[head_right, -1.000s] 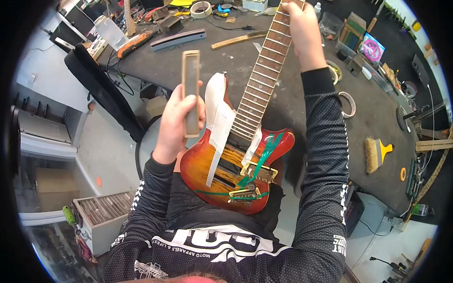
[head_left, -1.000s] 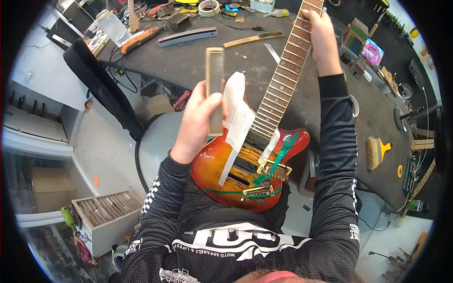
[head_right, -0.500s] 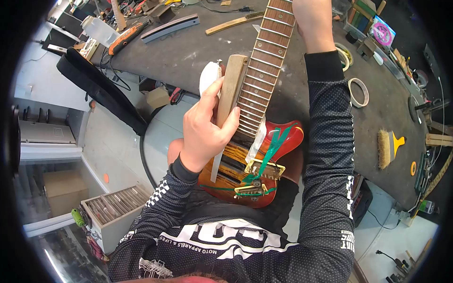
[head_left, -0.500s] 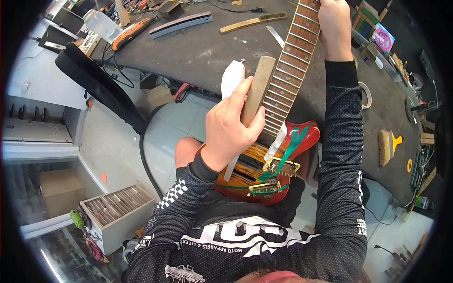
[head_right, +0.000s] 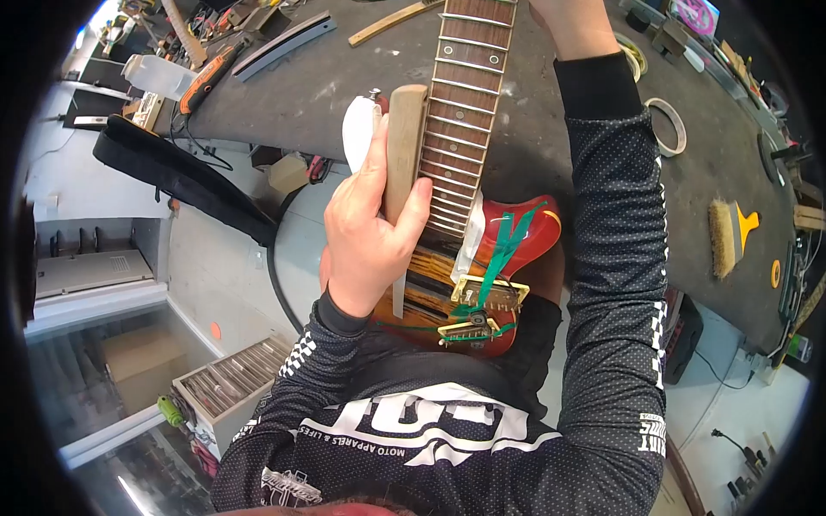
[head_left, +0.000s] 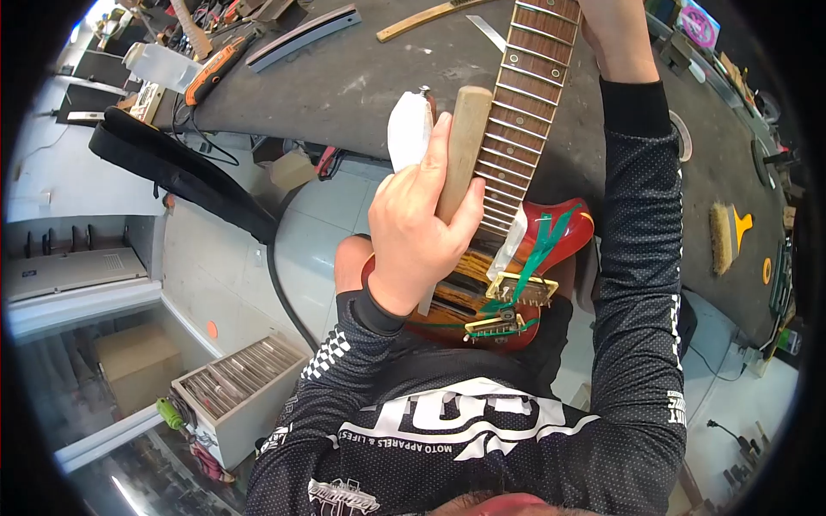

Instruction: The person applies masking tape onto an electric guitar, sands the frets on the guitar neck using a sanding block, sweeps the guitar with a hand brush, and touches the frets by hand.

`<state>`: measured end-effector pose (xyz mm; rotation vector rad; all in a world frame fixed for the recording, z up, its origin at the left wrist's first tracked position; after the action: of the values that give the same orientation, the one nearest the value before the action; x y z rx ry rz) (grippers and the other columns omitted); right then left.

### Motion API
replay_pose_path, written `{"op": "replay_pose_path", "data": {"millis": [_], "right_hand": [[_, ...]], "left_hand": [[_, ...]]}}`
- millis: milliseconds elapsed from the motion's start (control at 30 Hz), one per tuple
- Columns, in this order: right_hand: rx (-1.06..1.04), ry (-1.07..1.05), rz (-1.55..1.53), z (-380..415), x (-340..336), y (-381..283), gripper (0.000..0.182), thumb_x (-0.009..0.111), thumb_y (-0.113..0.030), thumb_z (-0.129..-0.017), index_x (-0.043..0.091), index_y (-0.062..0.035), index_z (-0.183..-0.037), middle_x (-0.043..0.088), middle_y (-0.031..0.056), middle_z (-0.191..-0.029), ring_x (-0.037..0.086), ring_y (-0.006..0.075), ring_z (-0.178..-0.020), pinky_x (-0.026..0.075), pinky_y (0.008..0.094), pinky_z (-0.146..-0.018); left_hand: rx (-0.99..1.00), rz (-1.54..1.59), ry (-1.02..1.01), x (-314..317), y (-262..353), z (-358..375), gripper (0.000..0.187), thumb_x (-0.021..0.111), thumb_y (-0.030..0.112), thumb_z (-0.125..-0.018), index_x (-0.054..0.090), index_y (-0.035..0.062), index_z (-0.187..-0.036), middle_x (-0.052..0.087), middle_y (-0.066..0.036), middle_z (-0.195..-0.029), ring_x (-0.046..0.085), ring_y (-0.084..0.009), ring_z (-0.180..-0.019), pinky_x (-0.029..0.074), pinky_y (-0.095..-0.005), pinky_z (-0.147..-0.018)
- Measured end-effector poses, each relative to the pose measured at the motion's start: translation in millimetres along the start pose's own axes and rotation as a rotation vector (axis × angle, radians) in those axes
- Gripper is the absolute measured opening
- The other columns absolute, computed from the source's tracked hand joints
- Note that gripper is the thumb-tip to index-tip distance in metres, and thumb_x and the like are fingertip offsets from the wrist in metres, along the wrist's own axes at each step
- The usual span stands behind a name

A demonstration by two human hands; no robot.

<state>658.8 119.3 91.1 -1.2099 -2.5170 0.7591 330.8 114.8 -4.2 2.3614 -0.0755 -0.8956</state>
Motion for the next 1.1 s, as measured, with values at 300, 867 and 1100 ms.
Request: {"op": "replay_pose_path", "data": {"millis": [300, 867, 1100], "right_hand": [[0.030, 0.010, 0.053, 20, -15, 13, 0.031, 0.054, -0.020, -0.121, 0.072, 0.0025, -0.132, 0.078, 0.0096, -0.126, 0.071, 0.0157, -0.110, 0.054, 0.0285, -0.098], [0.038, 0.005, 0.077, 26, -7, 16, 0.032, 0.053, -0.021, -0.121, 0.072, 0.0025, -0.132, 0.078, 0.0095, -0.125, 0.071, 0.0157, -0.109, 0.055, 0.0285, -0.097], [0.039, 0.015, 0.084, 27, -5, 23, 0.032, 0.053, -0.021, -0.121, 0.072, 0.0024, -0.132, 0.078, 0.0094, -0.125, 0.072, 0.0157, -0.108, 0.055, 0.0285, -0.097]], "left_hand": [[0.107, -0.087, 0.072, 6, 3, -21, 0.079, 0.085, 0.021, -0.094, 0.059, -0.0020, -0.166, 0.072, -0.007, -0.084, 0.066, -0.0276, -0.072, 0.044, -0.0418, -0.078], [0.072, -0.086, 0.046, 5, 21, -82, 0.050, 0.078, 0.023, -0.101, 0.069, -0.0060, -0.140, 0.073, -0.015, -0.081, 0.067, -0.0308, -0.066, 0.049, -0.0420, -0.073], [0.017, -0.101, -0.058, -11, -2, 34, 0.082, 0.086, 0.016, -0.093, 0.057, -0.0070, -0.166, 0.075, -0.006, -0.087, 0.064, -0.0214, -0.069, 0.040, -0.0381, -0.078]]}}
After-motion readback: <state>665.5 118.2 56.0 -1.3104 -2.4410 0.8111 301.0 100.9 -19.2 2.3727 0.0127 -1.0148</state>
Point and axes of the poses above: each hand's wrist, its own z-axis away from the middle knuckle, its own x-axis out of the palm, y = z × x, the point moved 2 cm from there along -z, towards the middle knuckle
